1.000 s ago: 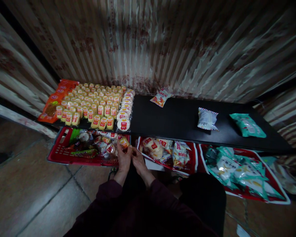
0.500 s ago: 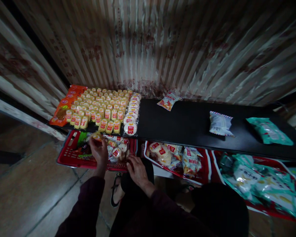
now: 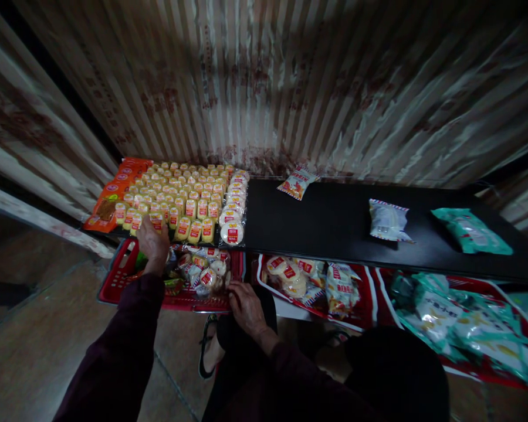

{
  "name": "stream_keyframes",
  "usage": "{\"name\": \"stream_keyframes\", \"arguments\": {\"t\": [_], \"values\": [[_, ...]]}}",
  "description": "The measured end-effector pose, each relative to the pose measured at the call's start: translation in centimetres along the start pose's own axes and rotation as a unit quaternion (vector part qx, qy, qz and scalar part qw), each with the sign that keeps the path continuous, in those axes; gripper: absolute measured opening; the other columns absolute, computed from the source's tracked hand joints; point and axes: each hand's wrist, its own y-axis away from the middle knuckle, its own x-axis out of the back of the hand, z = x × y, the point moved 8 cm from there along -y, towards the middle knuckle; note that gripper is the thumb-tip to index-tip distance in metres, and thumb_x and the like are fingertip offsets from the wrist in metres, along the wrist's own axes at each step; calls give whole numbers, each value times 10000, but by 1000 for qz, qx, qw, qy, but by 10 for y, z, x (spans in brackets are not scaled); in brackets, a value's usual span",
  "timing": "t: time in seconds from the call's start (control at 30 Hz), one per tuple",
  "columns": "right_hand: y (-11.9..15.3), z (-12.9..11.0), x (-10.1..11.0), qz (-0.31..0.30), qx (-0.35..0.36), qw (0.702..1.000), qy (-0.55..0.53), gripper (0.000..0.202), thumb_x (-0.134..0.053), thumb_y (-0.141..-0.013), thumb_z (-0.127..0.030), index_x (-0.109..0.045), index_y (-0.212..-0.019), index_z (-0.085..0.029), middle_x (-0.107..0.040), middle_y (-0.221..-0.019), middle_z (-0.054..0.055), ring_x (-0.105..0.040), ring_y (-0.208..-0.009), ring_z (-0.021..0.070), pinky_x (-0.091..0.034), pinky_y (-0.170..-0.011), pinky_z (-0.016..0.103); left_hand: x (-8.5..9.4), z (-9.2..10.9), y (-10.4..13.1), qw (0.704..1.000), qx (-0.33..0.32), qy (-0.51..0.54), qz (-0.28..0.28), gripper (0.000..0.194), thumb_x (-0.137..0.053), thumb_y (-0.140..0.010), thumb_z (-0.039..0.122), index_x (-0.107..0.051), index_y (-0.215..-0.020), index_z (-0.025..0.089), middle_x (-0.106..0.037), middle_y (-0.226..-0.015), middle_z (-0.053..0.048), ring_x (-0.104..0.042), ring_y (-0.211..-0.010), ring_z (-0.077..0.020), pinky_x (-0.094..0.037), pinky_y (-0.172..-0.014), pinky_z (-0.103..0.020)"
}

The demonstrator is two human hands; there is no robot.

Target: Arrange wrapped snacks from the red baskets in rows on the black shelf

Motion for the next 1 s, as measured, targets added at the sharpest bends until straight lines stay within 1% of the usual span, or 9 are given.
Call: {"name": "stream_keyframes", "arguments": {"t": [0.13, 0.27, 0.37, 0.47, 0.57, 0.63, 0.7, 0.77, 1.0], "values": [[0, 1, -1, 11, 11, 1000, -1, 256, -455, -850, -126, -637, -1012, -203, -654, -1082, 70, -581, -1034, 209, -471, -948, 400, -10, 9, -1, 999, -37, -21, -20, 546, -547, -793, 265, -447, -1301, 93, -536, -1177, -174, -440, -1119, -318, -361, -968, -439], [4, 5, -2, 10, 15, 1000, 5, 253, -450, -841, -109, -638, -992, -183, -656, -1071, 81, -580, -1020, 208, -479, -931, 398, -14, 11, -1, 998, -58, -29, -11, 552, -569, -788, 242, -443, -1300, 78, -520, -1172, -188, -433, -1128, -314, -359, -977, -432], [-1, -10, 1, 14, 30, 999, 20, 271, -438, -849, -125, -628, -1038, -167, -637, -1131, 103, -562, -1064, 216, -464, -948, 416, -14, 9, 0, 998, -55, -11, -3, 522, -567, -796, 255, -469, -1278, 80, -519, -1157, -191, -441, -1119, -314, -371, -964, -436], [-31, -55, -4, -6, 96, 995, 26, 376, -404, -874, -147, -541, -1223, -176, -532, -1318, 103, -456, -1230, 210, -401, -1021, 420, -10, 6, 3, 999, -50, 14, 16, 462, -535, -822, 289, -511, -1237, 86, -538, -1138, -183, -463, -1098, -309, -374, -957, -432], [-87, -105, -20, -32, 137, 989, 55, 499, -412, -881, -185, -388, -1379, -194, -290, -1502, 88, -209, -1394, 224, -283, -1102, 433, -6, 5, 7, 997, -55, 37, 27, 353, -453, -864, 282, -570, -1148, 108, -565, -1113, -166, -486, -1079, -294, -364, -962, -432], [-127, -126, -37, -57, 127, 987, 86, 543, -421, -880, -199, -327, -1415, -182, -206, -1535, 91, -108, -1421, 242, -185, -1134, 457, -6, 4, 10, 996, -65, 50, 22, 330, -416, -875, 257, -577, -1127, 118, -574, -1117, -158, -497, -1076, -282, -358, -969, -432], [-157, -136, -57, -102, 116, 981, 114, 550, -433, -877, -208, -323, -1415, -183, -200, -1536, 96, -73, -1427, 262, -125, -1134, 491, -8, 1, 11, 996, -67, 61, 16, 338, -420, -866, 233, -559, -1153, 120, -569, -1147, -159, -496, -1090, -276, -361, -974, -432], [-175, -140, -72, -132, 113, 975, 138, 525, -431, -884, -226, -347, -1401, -180, -224, -1529, 101, -65, -1428, 267, -94, -1135, 487, -10, -3, 12, 995, -65, 71, 14, 348, -433, -858, 219, -550, -1170, 119, -561, -1181, -166, -490, -1110, -276, -364, -980, -438], [-187, -145, -92, -168, 140, 959, 181, 481, -360, -902, -177, -364, -1383, -163, -343, -1480, 93, -61, -1429, 252, -6, -1133, 524, -23, -29, 18, 992, -29, 120, 5, 362, -456, -837, 201, -553, -1176, 118, -591, -1152, -165, -522, -1074, -269, -400, -952, -434]]}}
